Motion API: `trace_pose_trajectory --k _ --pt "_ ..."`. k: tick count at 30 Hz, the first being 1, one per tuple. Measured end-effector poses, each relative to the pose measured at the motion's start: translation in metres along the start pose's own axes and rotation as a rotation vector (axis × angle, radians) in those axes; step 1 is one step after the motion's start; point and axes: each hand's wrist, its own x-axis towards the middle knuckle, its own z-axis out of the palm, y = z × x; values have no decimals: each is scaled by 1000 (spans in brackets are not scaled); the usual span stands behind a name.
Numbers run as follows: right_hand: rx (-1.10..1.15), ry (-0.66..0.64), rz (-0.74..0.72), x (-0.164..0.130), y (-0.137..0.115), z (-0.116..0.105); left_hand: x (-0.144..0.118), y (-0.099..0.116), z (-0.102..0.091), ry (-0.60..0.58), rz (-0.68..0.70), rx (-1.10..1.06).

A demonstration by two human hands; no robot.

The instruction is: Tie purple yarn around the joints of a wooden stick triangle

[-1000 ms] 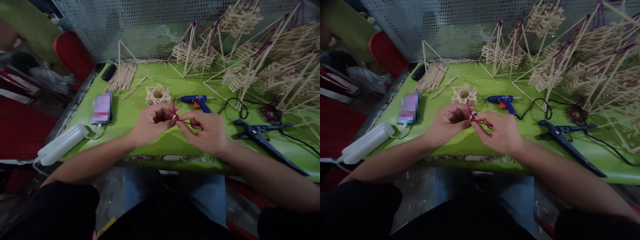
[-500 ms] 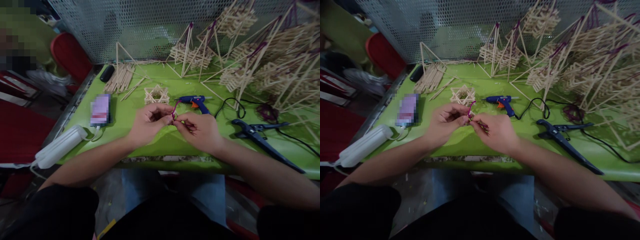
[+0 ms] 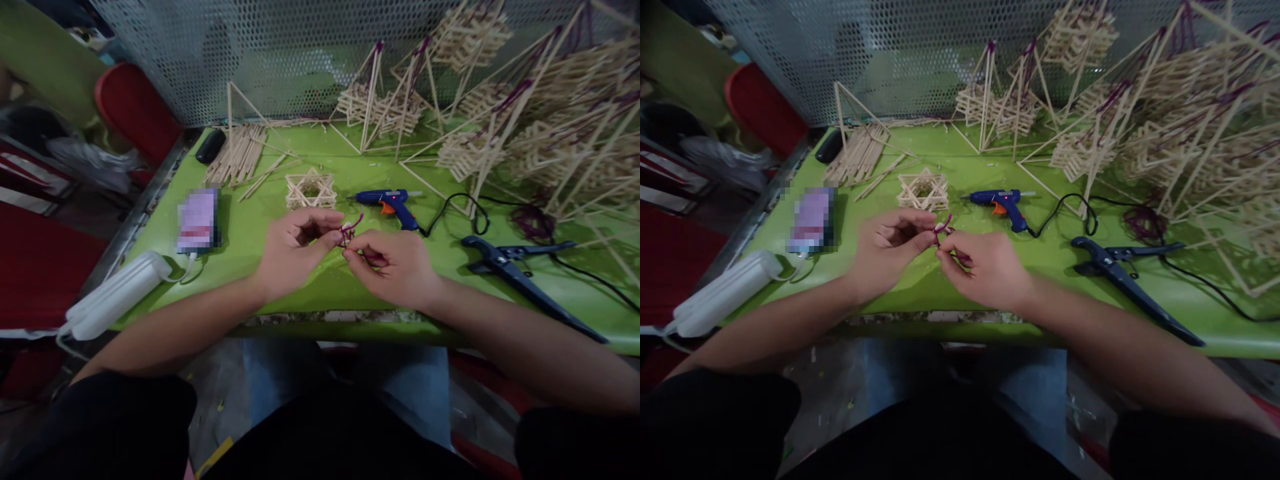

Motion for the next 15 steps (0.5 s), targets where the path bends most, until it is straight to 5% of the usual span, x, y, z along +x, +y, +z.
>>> trace_pose_trajectory --k 10,15 --pt "33 -2 -16 1 -2 -6 0 3 -1 61 -5 23" --pt "140 13 157 -3 -5 -1 0 3 -2 65 28 54"
